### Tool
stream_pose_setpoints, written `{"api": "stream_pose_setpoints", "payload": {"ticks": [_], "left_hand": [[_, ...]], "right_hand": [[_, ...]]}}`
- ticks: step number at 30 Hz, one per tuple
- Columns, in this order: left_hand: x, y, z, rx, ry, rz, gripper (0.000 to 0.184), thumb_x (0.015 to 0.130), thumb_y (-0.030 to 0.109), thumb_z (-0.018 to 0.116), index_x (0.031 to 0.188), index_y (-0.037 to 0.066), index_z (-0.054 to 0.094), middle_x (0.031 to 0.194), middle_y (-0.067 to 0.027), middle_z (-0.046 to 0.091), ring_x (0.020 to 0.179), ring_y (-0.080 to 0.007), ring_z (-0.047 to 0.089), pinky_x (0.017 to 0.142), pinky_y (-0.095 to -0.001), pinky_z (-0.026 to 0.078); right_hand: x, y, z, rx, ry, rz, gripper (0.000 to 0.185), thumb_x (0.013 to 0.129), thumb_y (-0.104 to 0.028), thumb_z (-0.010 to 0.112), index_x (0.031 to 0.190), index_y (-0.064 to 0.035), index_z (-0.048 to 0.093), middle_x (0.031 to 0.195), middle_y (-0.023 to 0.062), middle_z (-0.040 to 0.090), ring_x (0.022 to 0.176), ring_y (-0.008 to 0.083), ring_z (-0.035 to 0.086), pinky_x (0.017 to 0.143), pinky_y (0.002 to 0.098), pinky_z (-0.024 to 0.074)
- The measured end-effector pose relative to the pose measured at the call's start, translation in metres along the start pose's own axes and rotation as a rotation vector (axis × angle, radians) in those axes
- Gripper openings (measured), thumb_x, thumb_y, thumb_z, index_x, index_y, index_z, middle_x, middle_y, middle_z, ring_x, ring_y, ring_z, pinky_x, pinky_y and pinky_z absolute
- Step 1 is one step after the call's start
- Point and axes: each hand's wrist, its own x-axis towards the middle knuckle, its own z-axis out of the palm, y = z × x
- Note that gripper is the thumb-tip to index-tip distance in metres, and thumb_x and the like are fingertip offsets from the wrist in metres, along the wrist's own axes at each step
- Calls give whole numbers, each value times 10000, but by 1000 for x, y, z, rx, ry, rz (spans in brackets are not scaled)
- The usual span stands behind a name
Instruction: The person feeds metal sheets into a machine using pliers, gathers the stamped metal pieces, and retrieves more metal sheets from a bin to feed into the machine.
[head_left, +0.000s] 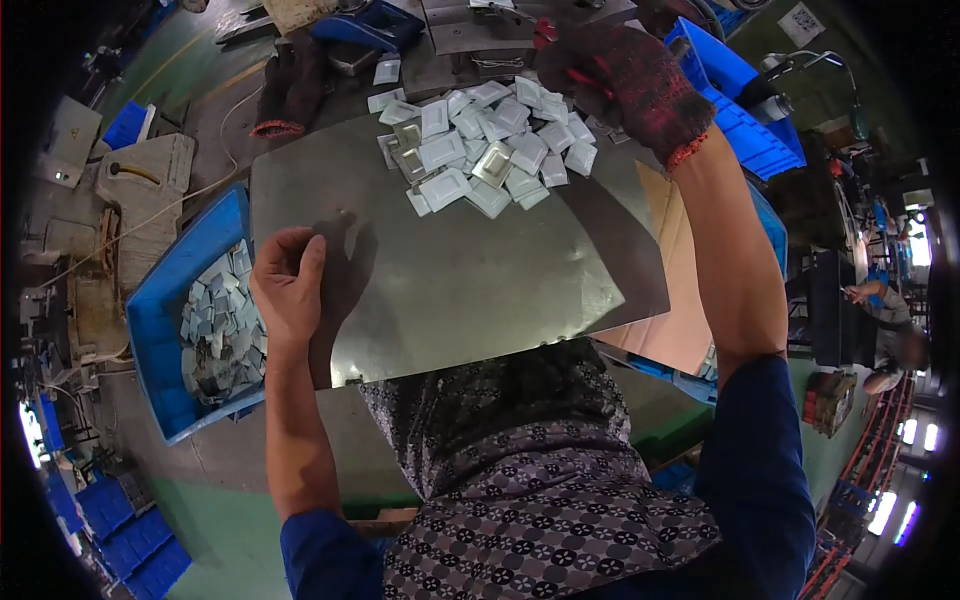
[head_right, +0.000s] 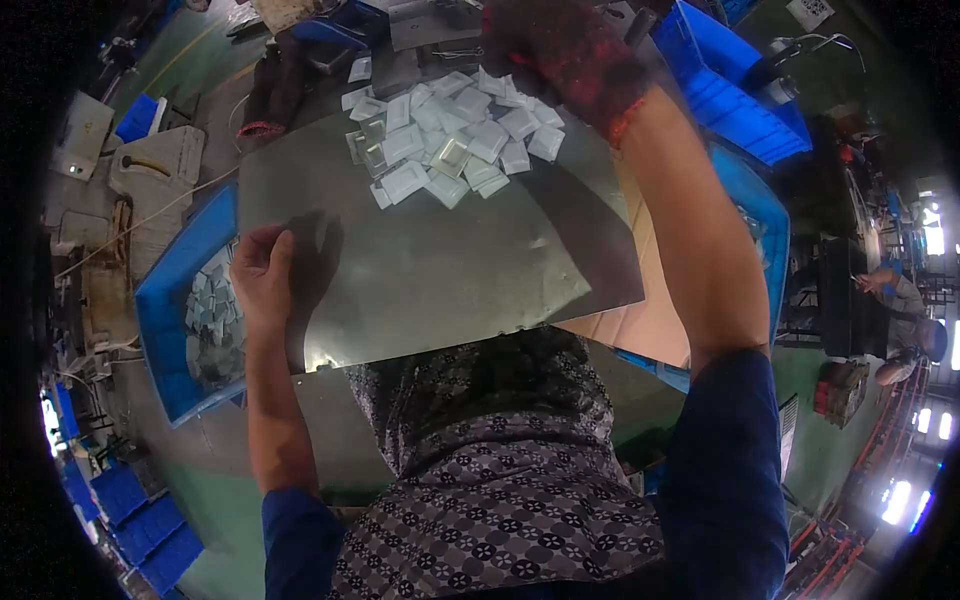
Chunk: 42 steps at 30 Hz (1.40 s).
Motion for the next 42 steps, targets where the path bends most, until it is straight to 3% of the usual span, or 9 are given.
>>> {"api": "stream_pose_setpoints", "payload": {"ticks": [1, 4, 13, 18, 27, 33, 35, 39, 42], "left_hand": [[0, -1, 0, -4, 4, 2, 178, 863, 75, 691, 991, -28, 623, 863, -29, 641, 792, -72, 571, 722, -214, 457], [0, 3, 1, -10, 21, -17, 180, 863, 78, 692, 990, -29, 623, 861, -27, 642, 789, -69, 569, 718, -213, 457], [-1, -1, -1, -10, 4, 20, 169, 867, 93, 697, 962, -21, 617, 837, -15, 627, 758, -54, 548, 688, -198, 442], [-1, -3, -2, 0, 4, 4, 159, 865, 91, 702, 939, -11, 605, 808, 1, 608, 734, -37, 523, 661, -188, 421], [-37, 67, 66, -666, -159, -481, 502, 993, 402, 468, 1293, -1, 472, 980, -56, 593, 908, -113, 542, 806, -244, 446], [-8, 62, 27, -654, -259, -662, 371, 963, 258, 549, 1249, 28, 494, 716, -26, 556, 578, -92, 501, 487, -256, 396], [20, 55, 3, -10, -324, -390, 335, 943, 199, 576, 1217, 16, 513, 666, -3, 522, 564, -75, 478, 479, -270, 389], [56, 37, -7, 1101, -183, 64, 493, 816, 306, 705, 1214, 64, 544, 894, -226, 668, 859, -443, 621, 739, -476, 489], [58, 36, -5, 1075, -206, 63, 515, 792, 336, 724, 1196, 59, 561, 1010, -218, 653, 942, -406, 613, 790, -471, 482]], "right_hand": [[-2, 0, 1, 118, -42, 183, 381, 788, 93, 580, 1120, -87, 629, 944, 50, 681, 840, 133, 637, 730, 249, 507], [-12, 12, 2, -39, 95, -515, 239, 853, -26, 589, 1083, -59, 646, 928, 54, 681, 841, 111, 639, 706, 251, 506], [-15, -66, 3, 736, 255, 817, 219, 896, -37, 577, 1108, -46, 631, 946, 88, 675, 801, 164, 653, 719, 295, 544], [-53, -4, 13, -154, -3, -504, 234, 836, -189, 676, 1062, -129, 661, 879, 67, 661, 759, 262, 634, 648, 355, 516], [-85, -103, 113, 400, -111, -191, 223, 829, -147, 700, 1004, -30, 627, 1139, 180, 614, 1025, 324, 624, 823, 359, 523], [-97, -93, 115, 291, -4, -284, 238, 806, -168, 737, 996, -67, 633, 1154, 181, 609, 1007, 350, 631, 781, 373, 541], [-104, -73, 110, 336, -33, -151, 239, 813, -138, 738, 1005, -49, 628, 1168, 172, 611, 1025, 312, 637, 789, 368, 541], [-108, -50, 110, 310, 88, 77, 309, 813, -277, 728, 1013, -60, 637, 1072, 161, 647, 925, 312, 660, 806, 381, 533], [-105, -24, 104, 84, 201, 18, 385, 800, -326, 731, 1067, -73, 616, 1165, 151, 610, 1046, 325, 610, 864, 409, 514]]}}
